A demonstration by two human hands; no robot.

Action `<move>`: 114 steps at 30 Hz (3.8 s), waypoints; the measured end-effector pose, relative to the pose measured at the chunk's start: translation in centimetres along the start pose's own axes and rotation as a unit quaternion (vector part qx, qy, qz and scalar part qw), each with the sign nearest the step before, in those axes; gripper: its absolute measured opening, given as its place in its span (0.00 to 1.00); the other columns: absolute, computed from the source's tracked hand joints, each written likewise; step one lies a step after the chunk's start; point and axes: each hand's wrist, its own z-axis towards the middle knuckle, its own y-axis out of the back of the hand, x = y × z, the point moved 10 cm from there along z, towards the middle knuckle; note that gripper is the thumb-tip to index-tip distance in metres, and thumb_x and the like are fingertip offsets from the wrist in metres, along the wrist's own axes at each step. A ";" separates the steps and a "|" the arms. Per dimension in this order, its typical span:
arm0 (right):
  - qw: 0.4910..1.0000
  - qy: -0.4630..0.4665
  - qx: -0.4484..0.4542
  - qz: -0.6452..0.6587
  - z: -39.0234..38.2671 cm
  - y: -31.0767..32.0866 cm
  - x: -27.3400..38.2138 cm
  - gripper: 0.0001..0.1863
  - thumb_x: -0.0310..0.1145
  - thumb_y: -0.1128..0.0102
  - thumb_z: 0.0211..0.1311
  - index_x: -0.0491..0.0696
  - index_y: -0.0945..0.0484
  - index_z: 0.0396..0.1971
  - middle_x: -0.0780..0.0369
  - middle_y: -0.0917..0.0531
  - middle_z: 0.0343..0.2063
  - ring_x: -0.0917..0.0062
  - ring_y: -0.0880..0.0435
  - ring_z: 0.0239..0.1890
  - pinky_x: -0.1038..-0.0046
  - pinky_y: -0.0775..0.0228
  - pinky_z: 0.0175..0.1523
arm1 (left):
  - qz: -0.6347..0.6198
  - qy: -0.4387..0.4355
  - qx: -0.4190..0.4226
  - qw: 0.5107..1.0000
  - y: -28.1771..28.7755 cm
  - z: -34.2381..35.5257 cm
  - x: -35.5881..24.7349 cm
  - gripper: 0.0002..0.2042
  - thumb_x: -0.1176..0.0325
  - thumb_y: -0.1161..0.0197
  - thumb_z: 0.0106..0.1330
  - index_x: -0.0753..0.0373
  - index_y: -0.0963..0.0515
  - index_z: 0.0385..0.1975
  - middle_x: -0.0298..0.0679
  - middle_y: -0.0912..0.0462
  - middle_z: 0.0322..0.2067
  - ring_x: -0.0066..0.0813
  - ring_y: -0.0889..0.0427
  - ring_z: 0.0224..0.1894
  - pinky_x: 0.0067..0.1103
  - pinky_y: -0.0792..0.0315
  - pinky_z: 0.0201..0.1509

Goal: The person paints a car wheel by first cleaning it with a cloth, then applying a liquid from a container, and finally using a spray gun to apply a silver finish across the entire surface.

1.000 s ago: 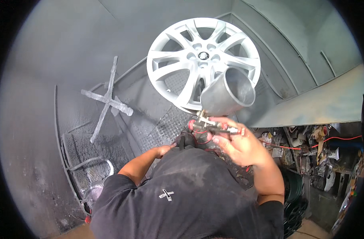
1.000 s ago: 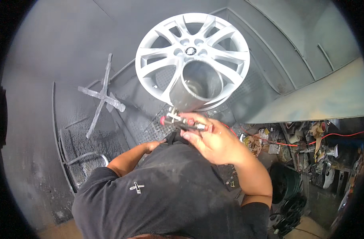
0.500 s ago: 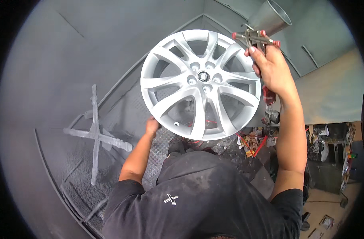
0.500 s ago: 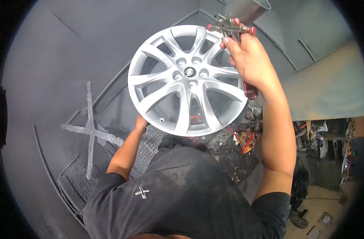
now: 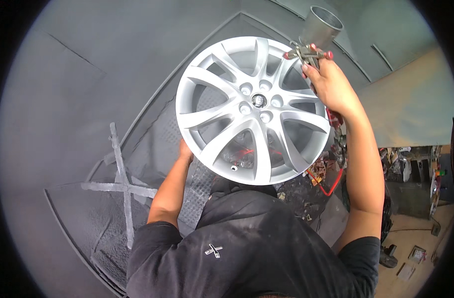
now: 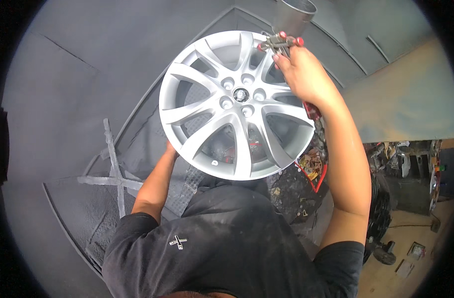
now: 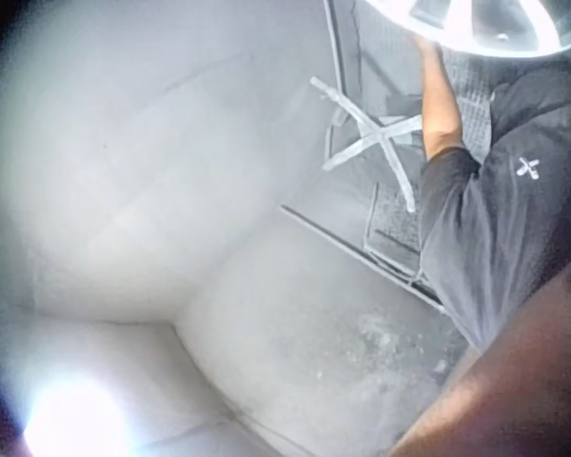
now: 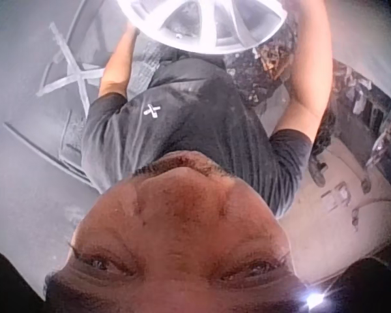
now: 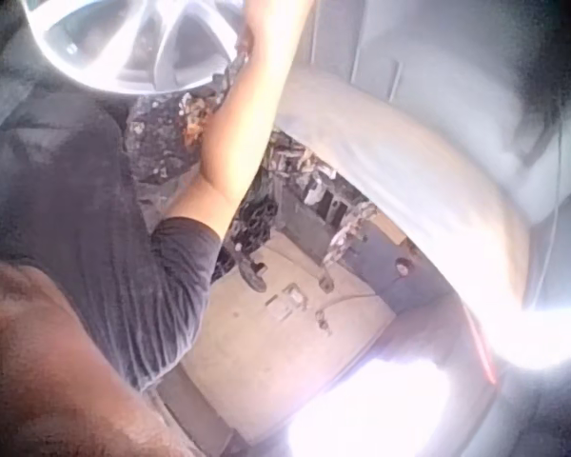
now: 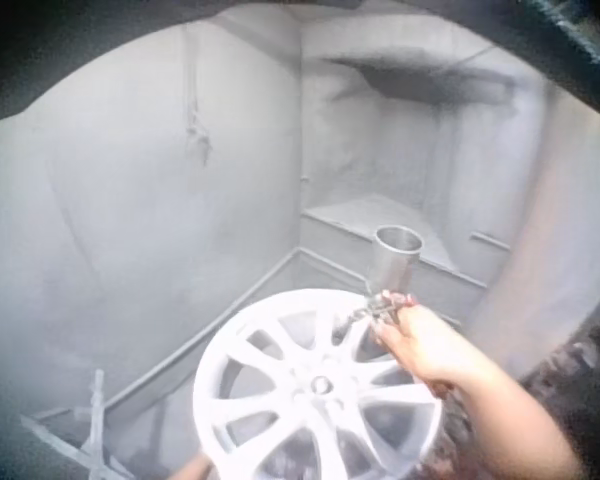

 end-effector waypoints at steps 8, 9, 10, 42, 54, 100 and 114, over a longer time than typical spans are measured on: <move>0.995 -0.003 0.031 0.090 -0.6 -1.5 1.9 0.15 0.34 0.46 0.70 0.35 0.23 0.32 0.47 0.21 0.28 0.55 0.21 0.35 0.60 0.31 0.43 | 0.019 0.032 -0.060 0.998 -1.4 -5.9 0.8 0.18 0.64 0.41 0.69 0.71 0.20 0.50 0.45 0.15 0.42 0.33 0.16 0.42 0.30 0.23 0.45; 0.997 0.038 0.020 0.063 -0.3 -1.6 2.8 0.15 0.34 0.46 0.70 0.34 0.23 0.33 0.46 0.21 0.28 0.54 0.21 0.34 0.59 0.31 0.42 | 0.020 0.031 -0.065 0.997 -1.9 -7.0 0.5 0.18 0.64 0.41 0.69 0.71 0.20 0.50 0.45 0.15 0.42 0.33 0.16 0.42 0.30 0.23 0.45; 0.996 0.079 0.008 0.034 0.0 -1.7 3.6 0.16 0.34 0.46 0.70 0.33 0.24 0.33 0.44 0.22 0.28 0.53 0.21 0.33 0.59 0.31 0.42 | 0.041 0.028 -0.050 0.998 -2.8 -8.1 0.3 0.18 0.63 0.42 0.69 0.71 0.20 0.50 0.45 0.15 0.43 0.33 0.16 0.42 0.30 0.23 0.45; 0.995 0.084 0.013 0.043 7.7 -3.7 1.4 0.17 0.31 0.46 0.71 0.35 0.30 0.52 0.44 0.20 0.32 0.46 0.20 0.38 0.58 0.29 0.46 | 0.014 0.173 -0.035 0.984 -5.5 -8.1 -0.2 0.18 0.56 0.42 0.71 0.60 0.25 0.54 0.39 0.17 0.44 0.35 0.17 0.45 0.36 0.23 0.51; 0.988 0.061 0.100 0.099 6.7 -6.1 2.5 0.14 0.34 0.46 0.72 0.34 0.26 0.40 0.52 0.22 0.27 0.61 0.23 0.31 0.63 0.29 0.43 | -0.020 0.206 0.014 0.978 -6.4 -10.7 3.7 0.20 0.56 0.45 0.72 0.61 0.28 0.58 0.41 0.21 0.50 0.34 0.23 0.54 0.35 0.29 0.59; 0.981 0.135 0.108 0.087 4.7 -7.3 6.7 0.16 0.35 0.45 0.71 0.33 0.23 0.42 0.42 0.20 0.46 0.50 0.19 0.45 0.58 0.29 0.50 | -0.022 0.238 -0.005 0.971 -4.2 -10.9 5.5 0.17 0.59 0.52 0.76 0.57 0.27 0.58 0.38 0.20 0.52 0.30 0.21 0.52 0.29 0.26 0.53; 0.997 0.074 0.005 0.032 7.7 -5.1 3.4 0.14 0.34 0.47 0.72 0.35 0.24 0.40 0.45 0.20 0.31 0.47 0.21 0.36 0.57 0.29 0.45 | -0.014 0.309 0.092 0.946 -7.5 -15.1 8.3 0.14 0.60 0.52 0.75 0.52 0.24 0.55 0.33 0.17 0.47 0.25 0.19 0.45 0.26 0.23 0.49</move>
